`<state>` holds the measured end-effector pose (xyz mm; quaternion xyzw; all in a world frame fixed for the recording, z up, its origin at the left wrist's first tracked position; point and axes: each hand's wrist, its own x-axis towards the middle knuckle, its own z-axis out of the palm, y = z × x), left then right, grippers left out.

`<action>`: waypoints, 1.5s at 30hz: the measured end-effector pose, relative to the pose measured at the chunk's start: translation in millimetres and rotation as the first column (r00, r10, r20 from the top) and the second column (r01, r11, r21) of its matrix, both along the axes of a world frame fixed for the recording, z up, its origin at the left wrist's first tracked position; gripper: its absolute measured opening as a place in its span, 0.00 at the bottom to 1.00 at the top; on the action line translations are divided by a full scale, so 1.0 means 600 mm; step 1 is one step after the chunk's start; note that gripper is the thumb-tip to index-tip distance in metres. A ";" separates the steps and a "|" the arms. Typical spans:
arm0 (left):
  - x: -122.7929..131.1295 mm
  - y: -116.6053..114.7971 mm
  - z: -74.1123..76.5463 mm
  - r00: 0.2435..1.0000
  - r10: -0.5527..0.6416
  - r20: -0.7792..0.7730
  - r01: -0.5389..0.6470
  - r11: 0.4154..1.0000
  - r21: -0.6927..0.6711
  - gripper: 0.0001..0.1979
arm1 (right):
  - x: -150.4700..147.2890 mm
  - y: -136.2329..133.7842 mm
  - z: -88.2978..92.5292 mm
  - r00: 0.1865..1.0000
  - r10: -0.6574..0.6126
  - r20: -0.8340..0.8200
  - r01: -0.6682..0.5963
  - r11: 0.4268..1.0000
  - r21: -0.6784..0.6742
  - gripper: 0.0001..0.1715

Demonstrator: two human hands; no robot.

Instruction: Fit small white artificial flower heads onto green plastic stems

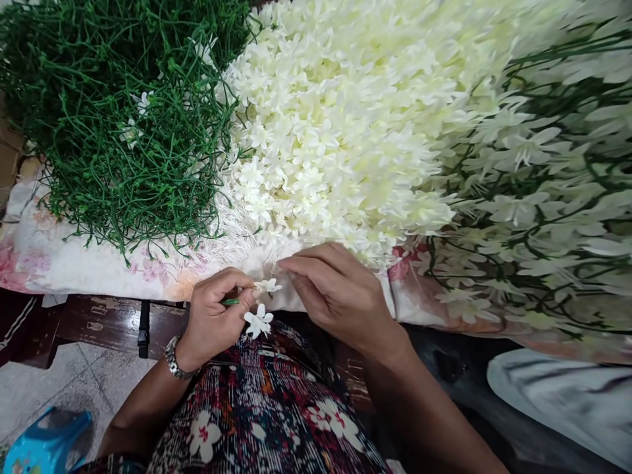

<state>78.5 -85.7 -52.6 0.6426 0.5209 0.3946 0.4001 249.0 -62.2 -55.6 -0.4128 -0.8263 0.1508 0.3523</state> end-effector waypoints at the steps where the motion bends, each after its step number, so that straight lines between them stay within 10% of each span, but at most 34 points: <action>1: -0.003 -0.002 0.000 1.000 0.024 -0.007 -0.024 0.999 -0.021 0.04 | 0.002 0.004 -0.003 0.996 -0.007 0.089 0.004 0.999 0.037 0.10; 9: -0.012 -0.003 -0.001 0.991 0.122 -0.062 -0.126 0.990 -0.056 0.04 | -0.004 0.019 -0.013 0.933 0.025 0.359 -0.063 0.994 0.094 0.09; 31: -0.010 -0.009 -0.002 0.990 0.140 -0.017 -0.140 0.990 -0.015 0.04 | -0.006 -0.011 0.011 0.995 -0.059 -0.075 0.064 0.995 0.074 0.05; 45: 0.005 -0.017 -0.006 0.995 0.055 -0.079 -0.035 0.972 0.233 0.05 | -0.044 -0.023 -0.005 0.997 -0.071 -0.008 0.071 0.993 0.095 0.04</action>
